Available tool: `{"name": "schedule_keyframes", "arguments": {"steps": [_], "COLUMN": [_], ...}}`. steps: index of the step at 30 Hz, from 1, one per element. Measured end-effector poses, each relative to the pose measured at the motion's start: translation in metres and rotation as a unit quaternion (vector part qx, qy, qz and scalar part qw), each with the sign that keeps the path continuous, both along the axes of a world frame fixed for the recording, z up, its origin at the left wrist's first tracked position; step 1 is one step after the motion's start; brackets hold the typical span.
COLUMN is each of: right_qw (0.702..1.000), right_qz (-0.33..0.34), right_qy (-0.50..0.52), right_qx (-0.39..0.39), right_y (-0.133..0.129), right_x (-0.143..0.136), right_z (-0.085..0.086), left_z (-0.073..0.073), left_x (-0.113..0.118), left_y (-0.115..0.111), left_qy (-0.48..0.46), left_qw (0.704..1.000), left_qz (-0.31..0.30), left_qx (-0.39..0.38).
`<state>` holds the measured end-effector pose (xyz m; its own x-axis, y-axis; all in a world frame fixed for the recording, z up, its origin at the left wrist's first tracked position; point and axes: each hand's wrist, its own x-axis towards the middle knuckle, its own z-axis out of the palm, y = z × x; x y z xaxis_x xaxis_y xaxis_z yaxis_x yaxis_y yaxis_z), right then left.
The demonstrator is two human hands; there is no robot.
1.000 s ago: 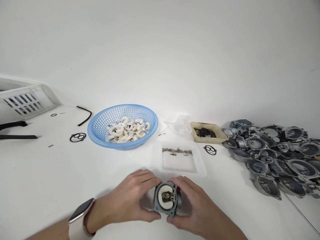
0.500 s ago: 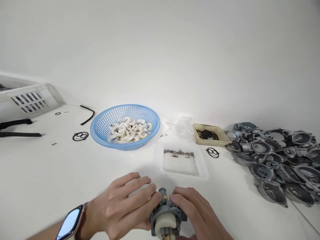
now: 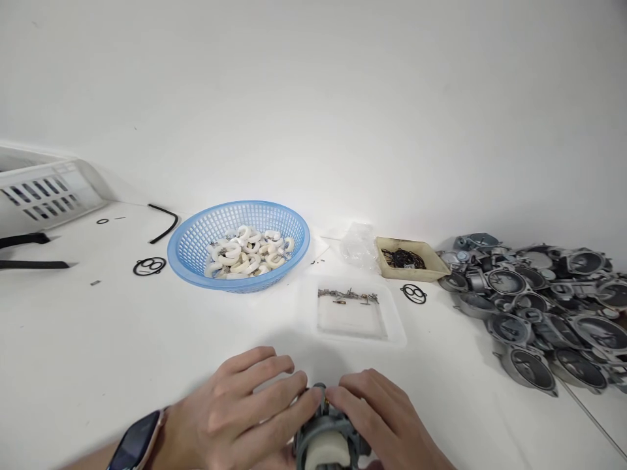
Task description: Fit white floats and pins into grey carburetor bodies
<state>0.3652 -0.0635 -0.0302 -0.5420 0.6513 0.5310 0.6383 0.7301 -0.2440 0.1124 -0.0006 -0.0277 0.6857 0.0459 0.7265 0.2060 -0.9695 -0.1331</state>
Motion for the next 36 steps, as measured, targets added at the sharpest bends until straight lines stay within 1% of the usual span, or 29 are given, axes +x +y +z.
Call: {"name": "schedule_keyframes", "arguments": {"steps": [5,10,13,15,16,17,18,19,21,22,24,26,28,32,36], "right_qw": [1.000,1.000,1.000,0.999,0.997,0.993,0.985,0.971,0.929,0.910,0.884,0.874,0.873,0.890,0.894], "right_qz": [-0.002,0.000,0.007,0.019,0.026,0.028,0.023,0.012,-0.027,-0.046,-0.070,-0.071,-0.066,-0.075,-0.078], "right_qy": [-0.002,-0.005,-0.003,0.030,0.056,0.083,0.105,0.121,0.130,0.130,0.127,0.124,0.116,0.087,0.075], "right_qx": [0.012,0.018,0.003,-0.015,-0.038,-0.077,-0.136,-0.206,-0.345,-0.392,-0.444,-0.465,-0.469,-0.442,-0.434], "right_y": [-0.003,-0.006,-0.004,0.000,0.002,0.005,0.007,0.008,0.010,0.011,0.013,0.015,0.017,0.017,0.012], "right_x": [0.002,0.005,0.007,0.007,0.007,0.006,0.005,0.003,0.001,0.000,-0.002,-0.002,-0.002,0.000,0.002], "right_z": [0.002,0.001,-0.006,-0.014,-0.018,-0.021,-0.024,-0.025,-0.025,-0.023,-0.019,-0.016,-0.015,-0.014,-0.012], "left_z": [-0.003,-0.006,-0.004,-0.005,-0.006,-0.008,-0.010,-0.012,-0.017,-0.020,-0.024,-0.027,-0.030,-0.035,-0.033], "left_x": [-0.003,-0.007,-0.005,-0.003,-0.002,0.000,0.001,0.002,0.004,0.005,0.007,0.009,0.010,0.010,0.011], "left_y": [-0.003,-0.006,-0.005,-0.004,-0.004,-0.005,-0.006,-0.007,-0.008,-0.009,-0.009,-0.008,-0.007,-0.005,-0.003], "left_qy": [-0.009,-0.009,-0.002,0.007,0.006,0.003,0.000,0.000,0.014,0.033,0.083,0.117,0.122,0.110,0.116], "left_qw": [1.000,1.000,1.000,0.999,0.998,0.993,0.985,0.974,0.948,0.937,0.921,0.913,0.913,0.918,0.920], "left_qz": [-0.004,0.014,0.002,-0.003,-0.001,0.007,0.023,0.044,0.084,0.100,0.113,0.118,0.113,0.094,0.083], "left_qx": [-0.005,0.010,0.007,-0.032,-0.068,-0.116,-0.171,-0.224,-0.305,-0.332,-0.362,-0.374,-0.374,-0.370,-0.366]}}
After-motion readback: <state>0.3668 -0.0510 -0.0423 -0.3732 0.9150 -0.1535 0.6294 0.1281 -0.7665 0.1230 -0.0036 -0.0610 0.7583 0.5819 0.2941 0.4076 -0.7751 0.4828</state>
